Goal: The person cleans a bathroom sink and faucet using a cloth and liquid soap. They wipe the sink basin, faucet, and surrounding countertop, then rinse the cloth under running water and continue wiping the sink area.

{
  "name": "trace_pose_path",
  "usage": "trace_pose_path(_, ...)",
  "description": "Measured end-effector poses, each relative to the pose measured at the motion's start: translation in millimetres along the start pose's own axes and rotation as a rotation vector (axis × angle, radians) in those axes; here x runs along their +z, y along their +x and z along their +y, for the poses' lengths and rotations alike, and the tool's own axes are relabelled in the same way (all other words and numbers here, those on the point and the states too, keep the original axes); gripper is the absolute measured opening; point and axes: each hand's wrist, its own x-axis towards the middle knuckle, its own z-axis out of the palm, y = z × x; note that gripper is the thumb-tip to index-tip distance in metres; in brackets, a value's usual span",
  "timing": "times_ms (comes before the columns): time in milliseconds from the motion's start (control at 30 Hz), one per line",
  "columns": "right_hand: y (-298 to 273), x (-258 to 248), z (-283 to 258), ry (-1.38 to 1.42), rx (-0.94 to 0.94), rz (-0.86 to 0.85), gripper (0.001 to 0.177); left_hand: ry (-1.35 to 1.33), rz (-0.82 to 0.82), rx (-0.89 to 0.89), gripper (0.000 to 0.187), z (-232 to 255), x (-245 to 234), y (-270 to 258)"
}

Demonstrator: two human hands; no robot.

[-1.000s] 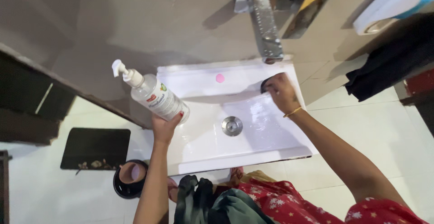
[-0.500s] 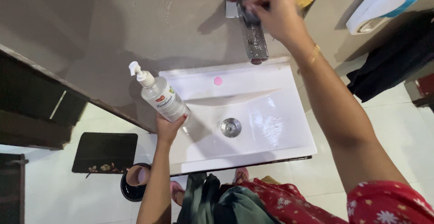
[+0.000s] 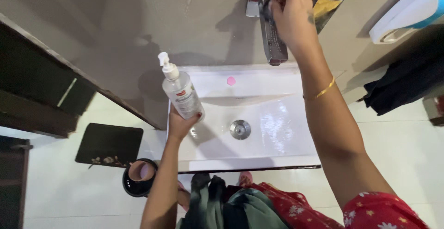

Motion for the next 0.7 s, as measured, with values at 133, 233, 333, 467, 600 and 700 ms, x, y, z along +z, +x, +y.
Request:
trace_pose_path(133, -8, 10, 19, 0.063, 0.138, 0.054, 0.022, -0.021, -0.007, 0.023, 0.076, 2, 0, -1)
trace_pose_path(233, -39, -11, -4, 0.513, 0.621, -0.189, 0.018, 0.028, -0.012, 0.004, 0.076, -4, 1, 2)
trace_pose_path(333, -62, -32, -13, 0.771, 0.843, -0.226, 0.015, 0.007, -0.030, -0.005, 0.078, -11, 2, 3)
trace_pose_path(467, -91, -26, 30, 0.795, 0.415, 0.207, 0.012, 0.046, -0.042, 0.065, 0.084, -12, 2, 1)
trace_pose_path(600, -92, 4, 92, 0.343, 0.191, 0.571, 0.016, 0.000, -0.048, -0.025, 0.085, -13, 5, 1)
trace_pose_path(700, -105, 34, 108, -0.156, -0.029, 0.558, 0.021, 0.022, -0.037, -0.036, 0.086, -11, 6, -1)
